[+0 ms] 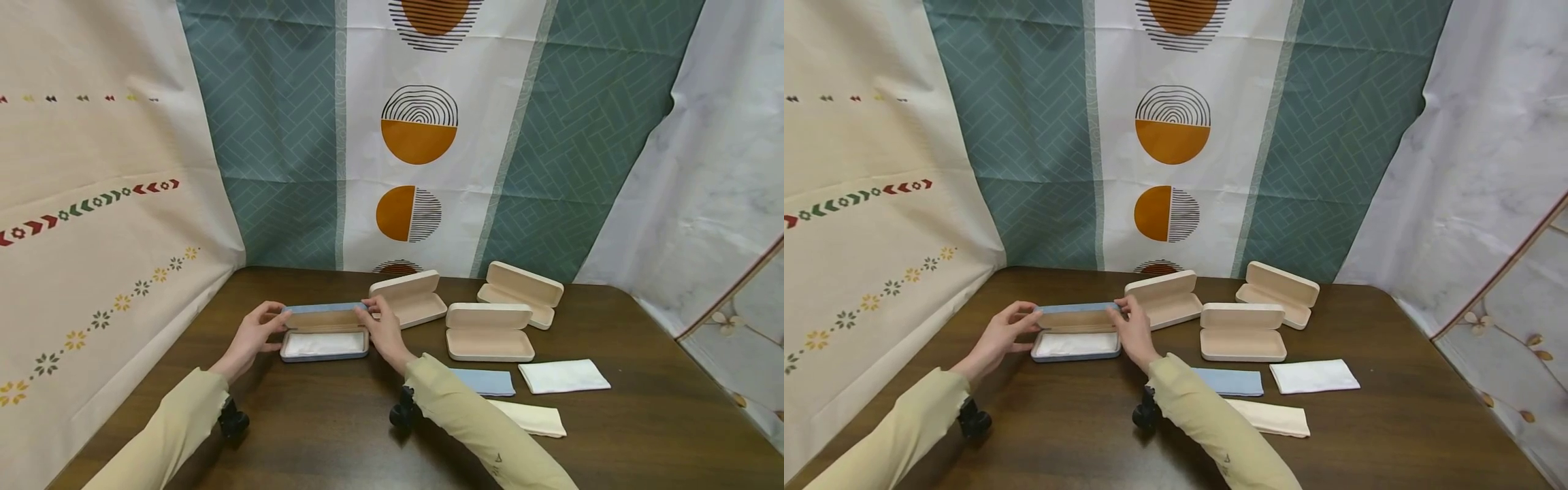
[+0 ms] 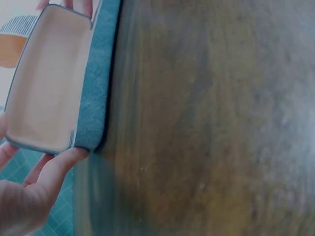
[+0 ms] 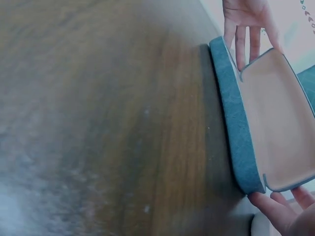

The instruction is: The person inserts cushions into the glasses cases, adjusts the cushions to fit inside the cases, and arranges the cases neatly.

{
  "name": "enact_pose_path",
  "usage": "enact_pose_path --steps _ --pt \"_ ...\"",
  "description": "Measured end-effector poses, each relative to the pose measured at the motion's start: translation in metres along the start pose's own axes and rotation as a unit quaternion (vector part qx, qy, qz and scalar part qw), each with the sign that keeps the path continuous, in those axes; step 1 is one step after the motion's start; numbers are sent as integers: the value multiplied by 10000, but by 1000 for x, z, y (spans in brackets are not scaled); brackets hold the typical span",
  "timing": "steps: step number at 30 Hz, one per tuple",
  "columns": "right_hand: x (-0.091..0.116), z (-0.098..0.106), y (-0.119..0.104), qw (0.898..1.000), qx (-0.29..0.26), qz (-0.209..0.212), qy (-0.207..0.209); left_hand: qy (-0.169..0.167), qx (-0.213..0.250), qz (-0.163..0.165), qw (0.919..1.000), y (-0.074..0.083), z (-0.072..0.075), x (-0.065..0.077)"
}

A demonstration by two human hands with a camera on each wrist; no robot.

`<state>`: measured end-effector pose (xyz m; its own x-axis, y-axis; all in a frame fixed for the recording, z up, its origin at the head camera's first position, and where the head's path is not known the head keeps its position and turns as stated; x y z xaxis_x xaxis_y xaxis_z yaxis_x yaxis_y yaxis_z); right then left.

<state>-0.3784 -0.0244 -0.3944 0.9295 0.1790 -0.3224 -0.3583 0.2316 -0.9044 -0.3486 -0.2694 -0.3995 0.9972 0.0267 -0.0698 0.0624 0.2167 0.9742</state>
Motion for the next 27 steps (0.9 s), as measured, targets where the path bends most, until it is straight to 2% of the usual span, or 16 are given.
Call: enact_pose_path --steps 10,16,21,27 --pt "-6 3 7 9946 -516 -860 -284 -595 236 64 9979 2 1 2" --pt "-7 3 7 9920 -479 -1034 -536 -862 334 201 9955 4 1 4" --pt "-8 3 7 9908 -253 -1134 -695 -924 342 403 9943 6 0 8" --pt "-6 2 6 9834 -362 -1433 -1056 -977 334 387 9939 10 -3 11"
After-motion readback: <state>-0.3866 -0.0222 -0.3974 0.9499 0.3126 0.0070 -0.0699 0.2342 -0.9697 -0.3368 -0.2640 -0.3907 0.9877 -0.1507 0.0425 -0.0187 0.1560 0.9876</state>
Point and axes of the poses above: each hand's wrist, its own x-axis away from the middle knuckle, its own z-axis out of the back of the hand, y = z × x, the point moved 5 cm from there along -x, towards the middle knuckle
